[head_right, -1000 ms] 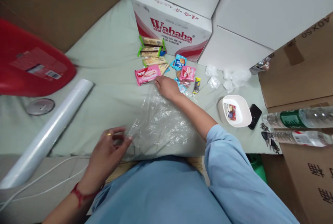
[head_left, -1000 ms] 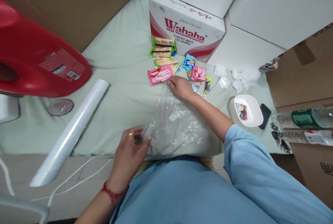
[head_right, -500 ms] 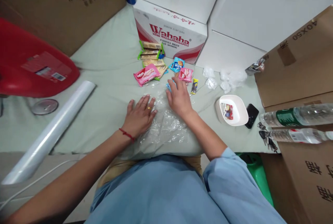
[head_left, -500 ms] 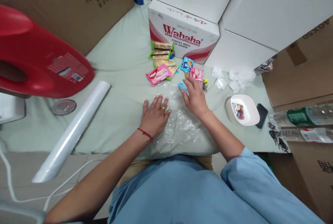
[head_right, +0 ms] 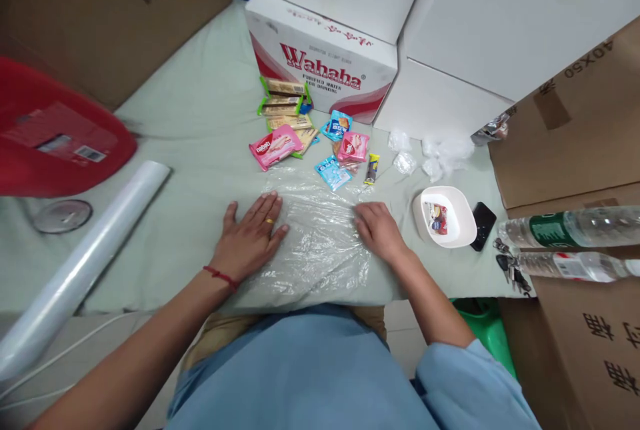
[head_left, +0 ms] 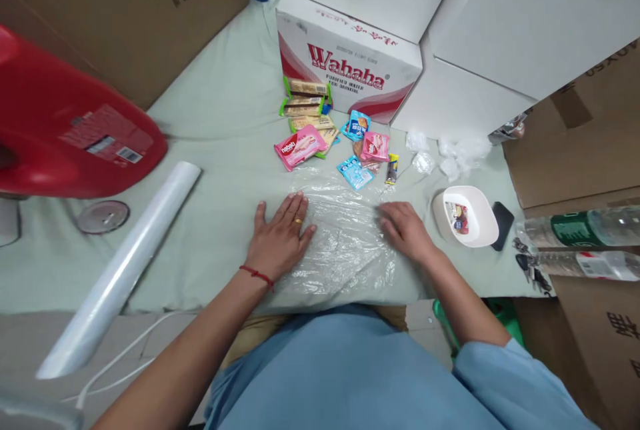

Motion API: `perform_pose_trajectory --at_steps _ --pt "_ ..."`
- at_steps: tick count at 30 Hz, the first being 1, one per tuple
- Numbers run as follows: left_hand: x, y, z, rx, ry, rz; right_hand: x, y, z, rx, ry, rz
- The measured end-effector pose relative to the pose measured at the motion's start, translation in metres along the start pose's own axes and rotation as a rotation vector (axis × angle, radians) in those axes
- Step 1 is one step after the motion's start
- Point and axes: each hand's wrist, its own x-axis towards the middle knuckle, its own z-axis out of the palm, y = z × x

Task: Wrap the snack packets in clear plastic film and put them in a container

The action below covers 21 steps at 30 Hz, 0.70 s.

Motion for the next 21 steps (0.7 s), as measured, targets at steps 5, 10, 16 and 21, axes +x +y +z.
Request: perform_pose_trajectory --at_steps 5,10,16,21 --pt "0.000 0.001 0.000 0.006 0.006 0.002 0.120 -0.034 0.005 -0.115 -0.035 -0.168" --pt "0.000 -0.001 0.000 0.014 0.005 0.019 0.222 -0.067 0.045 -0.199 -0.084 -0.294" --pt "-0.002 -0.003 0.001 0.036 0.004 0.028 0.217 -0.073 0.036 -0.124 -0.035 -0.210" --pt "-0.002 -0.004 0.002 0.034 0.017 0.038 0.134 -0.056 -0.015 0.356 -0.055 -0.120"
